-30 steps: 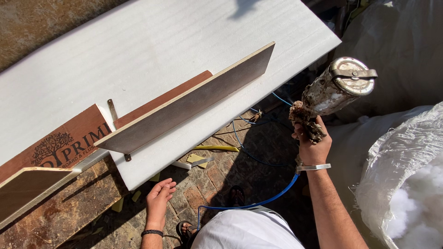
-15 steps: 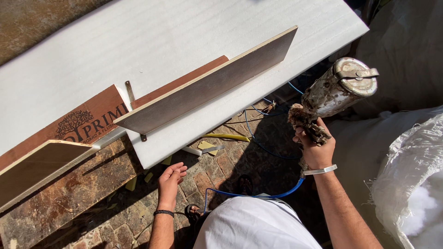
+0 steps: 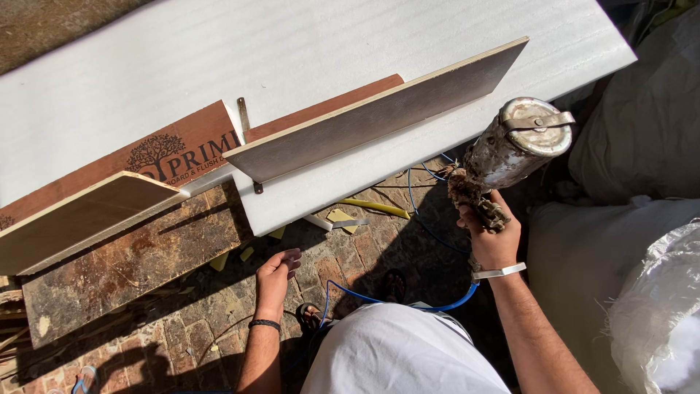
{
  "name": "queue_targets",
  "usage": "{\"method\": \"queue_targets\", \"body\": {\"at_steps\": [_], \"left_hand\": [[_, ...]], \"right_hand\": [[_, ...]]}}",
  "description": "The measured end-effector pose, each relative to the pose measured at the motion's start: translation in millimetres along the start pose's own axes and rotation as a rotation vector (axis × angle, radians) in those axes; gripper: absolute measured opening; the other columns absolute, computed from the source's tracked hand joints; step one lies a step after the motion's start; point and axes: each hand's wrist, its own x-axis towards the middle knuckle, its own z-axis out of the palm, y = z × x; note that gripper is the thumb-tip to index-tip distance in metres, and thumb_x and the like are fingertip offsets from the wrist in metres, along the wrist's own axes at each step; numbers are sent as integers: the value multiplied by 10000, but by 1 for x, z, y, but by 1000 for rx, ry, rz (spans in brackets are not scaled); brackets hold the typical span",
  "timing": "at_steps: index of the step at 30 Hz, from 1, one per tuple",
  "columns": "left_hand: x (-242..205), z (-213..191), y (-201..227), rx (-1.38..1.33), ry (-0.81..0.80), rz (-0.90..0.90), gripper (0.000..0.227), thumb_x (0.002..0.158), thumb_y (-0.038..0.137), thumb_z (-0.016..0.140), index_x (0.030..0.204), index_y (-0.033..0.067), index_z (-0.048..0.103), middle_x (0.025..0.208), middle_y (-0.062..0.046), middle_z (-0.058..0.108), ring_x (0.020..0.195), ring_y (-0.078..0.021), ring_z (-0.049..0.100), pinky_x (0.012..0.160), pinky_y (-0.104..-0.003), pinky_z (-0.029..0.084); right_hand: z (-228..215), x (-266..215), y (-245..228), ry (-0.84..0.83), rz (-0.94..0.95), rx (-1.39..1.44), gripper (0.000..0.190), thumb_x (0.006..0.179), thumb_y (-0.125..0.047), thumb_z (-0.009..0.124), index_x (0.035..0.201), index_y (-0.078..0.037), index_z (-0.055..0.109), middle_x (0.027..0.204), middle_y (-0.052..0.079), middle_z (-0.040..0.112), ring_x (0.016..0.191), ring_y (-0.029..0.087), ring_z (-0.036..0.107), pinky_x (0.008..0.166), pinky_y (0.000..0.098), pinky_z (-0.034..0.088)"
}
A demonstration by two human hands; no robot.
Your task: The person uses a handheld spray gun to apply a coating to the edges of wooden boards. They reposition the boards and a metal spacer, then later use a metal ruler to measure and align a white foam strip on a board.
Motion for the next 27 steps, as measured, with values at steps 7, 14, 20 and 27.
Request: {"method": "queue_targets", "body": {"at_steps": [7,14,20,27], "left_hand": [[-1,-26,6,-62,2,8,264,1020,93,547,1178,116,757,1107,-17,783,978,-132,717,837,-302,526],[4,-64,6,-67,19,6,246,1024,96,551,1168,113,749,1076,-23,785,979,-123,705,853,-319,524],[12,-95,-14,-93,7,29,225,1021,120,580,1170,132,748,1054,-11,783,970,-111,708,839,-303,532],[18,-112,-31,-148,1,60,230,1007,124,589,1172,140,748,1049,-9,790,940,-105,714,809,-288,540]], "right_hand": [[29,-12,-11,-119,62,45,337,937,-43,728,1264,-3,656,1018,53,733,806,111,691,713,267,584],[68,-40,-17,-253,124,89,374,910,-8,732,1273,0,642,1025,47,728,811,115,674,716,272,581],[101,-67,-24,-320,137,72,371,899,-18,738,1261,-10,655,998,59,728,801,127,681,711,281,584],[125,-85,-37,-389,65,-36,315,891,-26,761,1195,-11,683,950,74,742,793,144,694,719,285,576]]}}
